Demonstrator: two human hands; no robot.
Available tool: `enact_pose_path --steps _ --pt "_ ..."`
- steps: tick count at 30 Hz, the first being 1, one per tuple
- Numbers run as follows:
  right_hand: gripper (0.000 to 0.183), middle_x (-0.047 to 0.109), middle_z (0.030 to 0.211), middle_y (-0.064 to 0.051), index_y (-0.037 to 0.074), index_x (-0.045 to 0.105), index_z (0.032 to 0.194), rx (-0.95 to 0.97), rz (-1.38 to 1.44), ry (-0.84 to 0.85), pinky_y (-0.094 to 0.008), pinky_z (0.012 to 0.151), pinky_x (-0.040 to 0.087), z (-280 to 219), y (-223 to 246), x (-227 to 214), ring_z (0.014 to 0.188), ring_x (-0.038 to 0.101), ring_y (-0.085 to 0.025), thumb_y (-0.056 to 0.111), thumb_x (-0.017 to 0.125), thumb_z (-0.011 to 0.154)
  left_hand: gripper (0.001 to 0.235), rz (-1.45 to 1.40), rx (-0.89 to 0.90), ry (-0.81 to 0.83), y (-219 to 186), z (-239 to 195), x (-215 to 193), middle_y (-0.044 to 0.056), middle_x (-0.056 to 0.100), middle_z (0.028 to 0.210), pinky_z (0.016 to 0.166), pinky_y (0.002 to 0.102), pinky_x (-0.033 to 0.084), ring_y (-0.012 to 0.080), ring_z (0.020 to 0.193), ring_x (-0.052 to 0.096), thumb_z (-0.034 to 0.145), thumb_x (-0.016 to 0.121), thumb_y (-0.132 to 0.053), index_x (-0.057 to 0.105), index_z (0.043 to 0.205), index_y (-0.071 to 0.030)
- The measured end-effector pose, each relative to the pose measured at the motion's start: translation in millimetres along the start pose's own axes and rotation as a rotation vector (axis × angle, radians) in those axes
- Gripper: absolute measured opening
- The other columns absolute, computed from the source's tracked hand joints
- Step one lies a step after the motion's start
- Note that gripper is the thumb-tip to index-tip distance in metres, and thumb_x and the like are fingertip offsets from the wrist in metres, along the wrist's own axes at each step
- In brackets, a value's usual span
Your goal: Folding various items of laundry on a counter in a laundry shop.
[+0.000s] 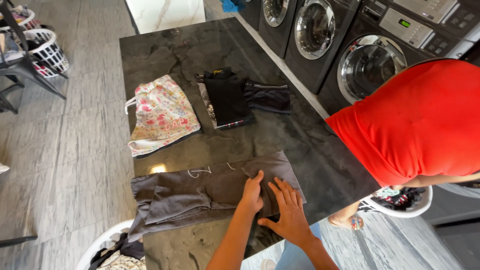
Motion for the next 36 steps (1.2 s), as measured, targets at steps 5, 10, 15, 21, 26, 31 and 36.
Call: enact_pose_path --steps 5,10,15,21,26,31,36 --pt "0.093 0.036 0.164 -0.010 0.012 0.037 0.154 -0.093 0.013 -0.219 -0.056 0.115 0.026 9 -15 -15 0.151 0.033 -0.032 0.039 0.068 0.071 0.087 0.167 -0.020 0.009 -9 -18 15 0.017 0.053 0.148 0.104 0.046 0.054 0.0331 0.130 0.060 0.085 0.078 -0.033 0.030 0.153 -0.010" --pt "0.080 0.049 0.159 -0.004 0.014 0.045 0.149 0.121 0.129 -0.345 -0.048 0.102 0.042 7 -58 -24 0.139 0.051 -0.032 0.007 0.061 0.071 0.052 0.054 0.073 0.001 -19 -18 18 0.016 0.062 0.132 0.094 0.045 0.059 0.0312 0.113 0.066 0.093 0.073 -0.018 0.048 0.136 -0.007" --pt "0.063 0.075 0.113 -0.010 0.006 0.050 0.140 0.269 0.348 -0.502 -0.040 0.082 0.054 8 -104 -11 0.098 0.074 -0.028 0.007 0.070 0.080 0.043 0.104 0.257 0.255 -55 -40 41 0.012 0.068 0.125 0.094 0.044 0.057 0.0290 0.113 0.067 0.096 0.067 -0.021 0.060 0.136 -0.007" --pt "0.030 0.072 0.099 -0.009 0.004 0.069 0.116 0.101 0.268 -0.707 -0.035 0.078 0.051 10 -62 -38 0.090 0.068 -0.022 -0.004 0.066 0.087 0.045 0.031 0.340 0.253 -98 -95 24 0.012 0.065 0.130 0.100 0.044 0.055 0.0278 0.120 0.063 0.094 0.068 -0.020 0.056 0.135 -0.007" --pt "0.036 0.065 0.106 -0.011 0.002 0.065 0.118 -0.114 0.308 -0.701 -0.033 0.085 0.050 10 33 -50 0.095 0.063 -0.023 -0.008 0.062 0.084 0.044 -0.037 0.458 0.254 -152 -138 -36 0.014 0.072 0.120 0.094 0.042 0.057 0.0260 0.106 0.068 0.086 0.075 -0.015 0.064 0.127 -0.002" --pt "0.052 0.067 0.119 -0.009 0.010 0.068 0.121 -0.219 0.195 -0.459 -0.037 0.093 0.051 23 76 19 0.110 0.062 -0.028 -0.001 0.063 0.070 0.065 0.025 0.415 0.075 -202 -172 -145 0.016 0.067 0.137 0.110 0.048 0.052 0.0331 0.124 0.064 0.076 0.076 -0.015 0.057 0.138 -0.004" --pt "0.048 0.059 0.116 -0.003 0.013 0.064 0.123 -0.450 0.029 -0.153 -0.038 0.089 0.043 25 108 105 0.101 0.055 -0.024 -0.005 0.057 0.078 0.058 0.101 0.289 -0.204 -181 -133 -270 0.020 0.057 0.146 0.111 0.054 0.050 0.0380 0.127 0.059 0.098 0.057 -0.015 0.044 0.154 -0.009"
Point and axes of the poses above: each hand's wrist, its own z-axis towards the middle knuckle, its own x-axis out of the palm, y = z × x, the point moved 9 cm from there along z, towards the middle knuckle
